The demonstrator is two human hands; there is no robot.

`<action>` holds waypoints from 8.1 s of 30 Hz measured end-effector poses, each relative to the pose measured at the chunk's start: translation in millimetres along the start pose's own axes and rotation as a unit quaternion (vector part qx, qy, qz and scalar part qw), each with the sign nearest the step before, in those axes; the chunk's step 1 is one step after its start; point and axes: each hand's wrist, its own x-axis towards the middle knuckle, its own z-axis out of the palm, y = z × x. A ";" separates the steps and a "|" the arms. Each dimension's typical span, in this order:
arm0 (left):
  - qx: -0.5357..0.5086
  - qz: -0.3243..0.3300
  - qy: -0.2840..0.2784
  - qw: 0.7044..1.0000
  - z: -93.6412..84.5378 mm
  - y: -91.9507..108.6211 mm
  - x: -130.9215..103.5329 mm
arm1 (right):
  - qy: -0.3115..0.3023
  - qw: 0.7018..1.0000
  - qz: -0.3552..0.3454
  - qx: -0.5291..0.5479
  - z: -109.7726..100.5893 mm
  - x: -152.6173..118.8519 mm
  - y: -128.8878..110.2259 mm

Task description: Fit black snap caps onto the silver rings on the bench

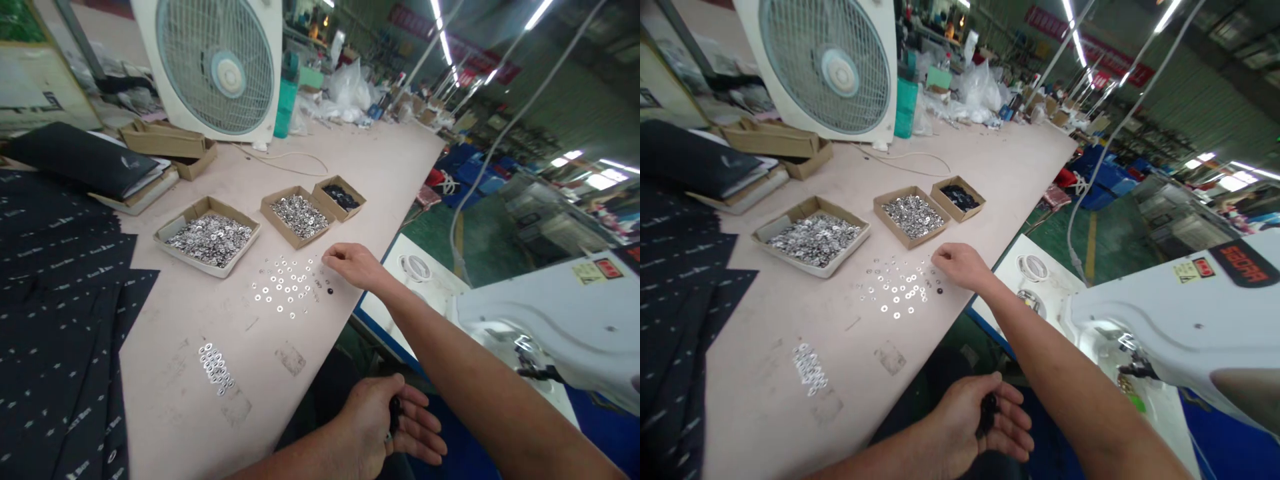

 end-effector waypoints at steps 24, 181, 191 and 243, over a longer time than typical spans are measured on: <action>-0.058 0.069 0.106 0.990 2.9 12.0 -1.7 | 0.083 0.987 0.069 0.117 -2.9 -85.0 19.0; 0.035 0.194 0.157 0.968 3.5 19.4 2.4 | -0.103 0.980 0.101 0.135 10.2 -31.8 31.2; 0.043 0.195 0.149 0.969 1.0 18.0 3.3 | -0.099 0.957 0.210 0.172 10.2 -20.3 19.8; 0.059 0.162 0.137 0.975 6.9 19.6 2.3 | 0.077 0.979 0.023 0.186 33.8 -6.9 27.9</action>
